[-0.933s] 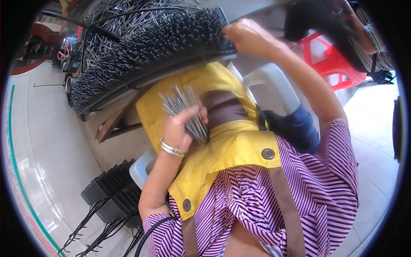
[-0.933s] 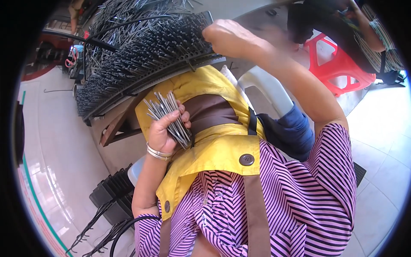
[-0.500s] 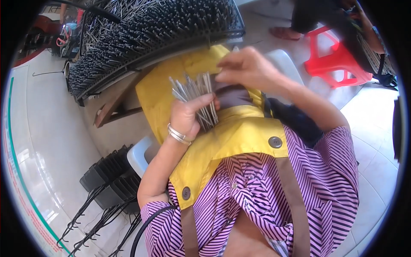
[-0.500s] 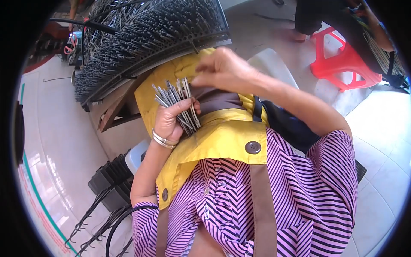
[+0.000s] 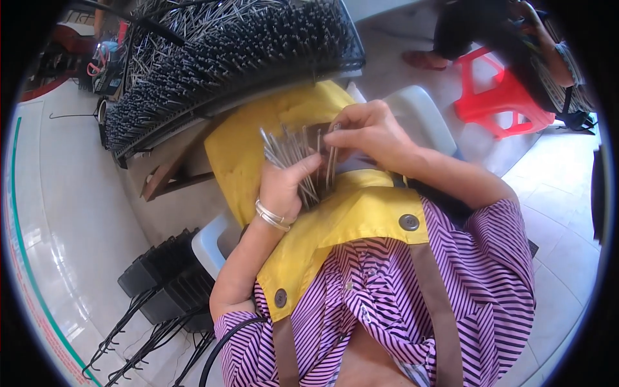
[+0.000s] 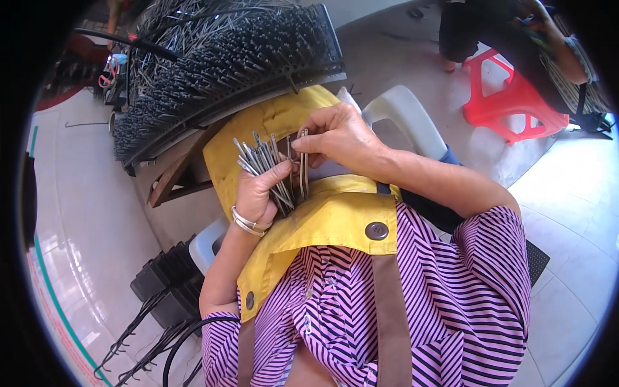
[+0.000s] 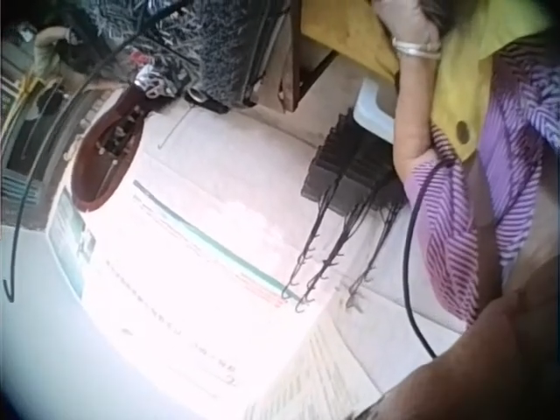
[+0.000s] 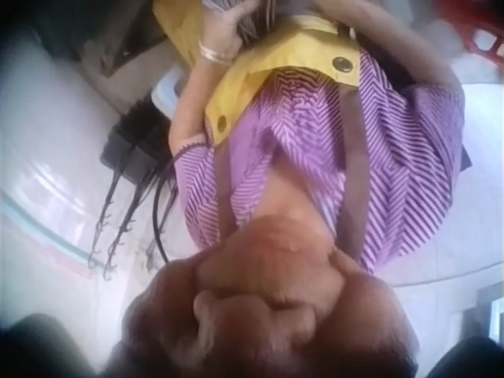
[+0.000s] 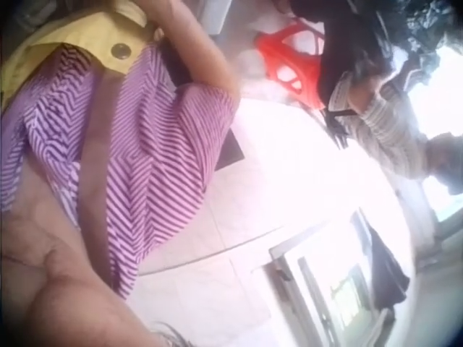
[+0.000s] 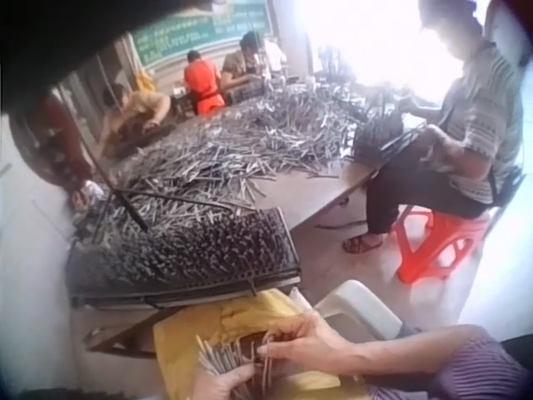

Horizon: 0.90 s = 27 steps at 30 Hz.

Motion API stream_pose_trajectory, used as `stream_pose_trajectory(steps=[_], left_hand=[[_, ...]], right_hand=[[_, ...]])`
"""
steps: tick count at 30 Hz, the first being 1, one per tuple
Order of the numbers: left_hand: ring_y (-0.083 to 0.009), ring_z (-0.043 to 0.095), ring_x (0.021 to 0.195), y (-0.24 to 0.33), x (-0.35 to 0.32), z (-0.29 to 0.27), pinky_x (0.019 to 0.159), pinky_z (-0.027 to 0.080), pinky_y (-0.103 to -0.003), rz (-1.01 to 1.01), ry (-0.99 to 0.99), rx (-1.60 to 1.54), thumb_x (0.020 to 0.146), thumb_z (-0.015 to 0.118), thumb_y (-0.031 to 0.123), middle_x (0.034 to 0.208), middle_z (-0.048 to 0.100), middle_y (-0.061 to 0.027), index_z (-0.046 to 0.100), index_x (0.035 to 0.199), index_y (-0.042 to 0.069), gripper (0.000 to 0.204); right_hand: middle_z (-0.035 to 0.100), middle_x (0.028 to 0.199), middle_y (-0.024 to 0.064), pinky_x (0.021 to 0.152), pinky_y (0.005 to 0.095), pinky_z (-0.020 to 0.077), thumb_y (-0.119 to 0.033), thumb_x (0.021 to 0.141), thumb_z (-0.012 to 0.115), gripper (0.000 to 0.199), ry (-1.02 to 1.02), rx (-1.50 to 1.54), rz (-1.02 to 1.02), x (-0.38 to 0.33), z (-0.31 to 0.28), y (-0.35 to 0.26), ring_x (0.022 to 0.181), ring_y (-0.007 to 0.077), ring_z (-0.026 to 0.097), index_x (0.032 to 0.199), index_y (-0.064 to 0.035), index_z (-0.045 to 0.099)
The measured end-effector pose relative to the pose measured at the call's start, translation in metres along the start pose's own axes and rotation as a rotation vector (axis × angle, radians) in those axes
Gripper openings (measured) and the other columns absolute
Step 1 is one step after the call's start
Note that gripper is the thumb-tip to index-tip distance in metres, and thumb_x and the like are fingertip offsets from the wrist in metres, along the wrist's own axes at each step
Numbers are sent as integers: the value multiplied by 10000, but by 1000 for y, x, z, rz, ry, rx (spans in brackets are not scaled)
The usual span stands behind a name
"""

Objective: Manually inserting thin metal rods into a perforated metal mesh frame as part of an assembly process.

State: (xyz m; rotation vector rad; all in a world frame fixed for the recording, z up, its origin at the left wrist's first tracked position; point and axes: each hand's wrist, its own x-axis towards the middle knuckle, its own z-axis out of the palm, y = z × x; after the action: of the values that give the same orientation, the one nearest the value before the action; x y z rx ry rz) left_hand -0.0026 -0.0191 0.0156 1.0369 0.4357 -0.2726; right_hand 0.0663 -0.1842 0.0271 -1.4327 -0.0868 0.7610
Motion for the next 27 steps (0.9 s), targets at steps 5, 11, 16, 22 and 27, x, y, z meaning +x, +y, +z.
stream_pose_trajectory(steps=[5, 11, 16, 22, 27], left_hand=[[-183, 586, 615, -1, -3, -3, 579, 488, -283, -62, 63, 27, 726, 607, 22, 704, 596, -105, 522, 850, -3, 152], [-176, 577, 607, 0, 2, 1, 565, 481, -274, -100, 18, 69, 742, 600, 35, 694, 591, -94, 525, 853, -8, 141], [-167, 561, 615, -3, 2, -7, 555, 472, -267, -73, -10, 36, 749, 612, 49, 713, 574, -78, 541, 857, -10, 142], [-164, 543, 629, -3, 3, -8, 538, 458, -267, -45, -74, 2, 760, 612, 49, 769, 566, -83, 535, 881, -9, 155], [-167, 538, 631, -2, 6, -7, 536, 454, -270, -58, -66, 20, 755, 614, 46, 783, 561, -91, 522, 891, 1, 171]], right_hand=[[603, 753, 129, 597, 309, 534, -58, 757, 596, 143, 80, 278, -156, 9, -28, -26, 655, 207, 615, 842, 55, 568], [614, 834, 119, 630, 264, 506, -96, 783, 594, 182, 468, 94, -595, 61, -111, -33, 688, 176, 602, 911, 33, 581], [632, 789, 83, 646, 206, 467, -85, 761, 612, 171, 567, -173, -779, 64, -101, -38, 662, 123, 576, 883, 35, 614], [623, 745, 26, 615, 192, 439, -95, 772, 595, 145, 461, -337, -769, 64, -100, -33, 646, 79, 550, 872, 4, 632], [597, 680, 60, 590, 198, 431, -101, 766, 603, 127, 425, -726, -822, 70, -85, -36, 616, 67, 537, 865, -29, 637]])
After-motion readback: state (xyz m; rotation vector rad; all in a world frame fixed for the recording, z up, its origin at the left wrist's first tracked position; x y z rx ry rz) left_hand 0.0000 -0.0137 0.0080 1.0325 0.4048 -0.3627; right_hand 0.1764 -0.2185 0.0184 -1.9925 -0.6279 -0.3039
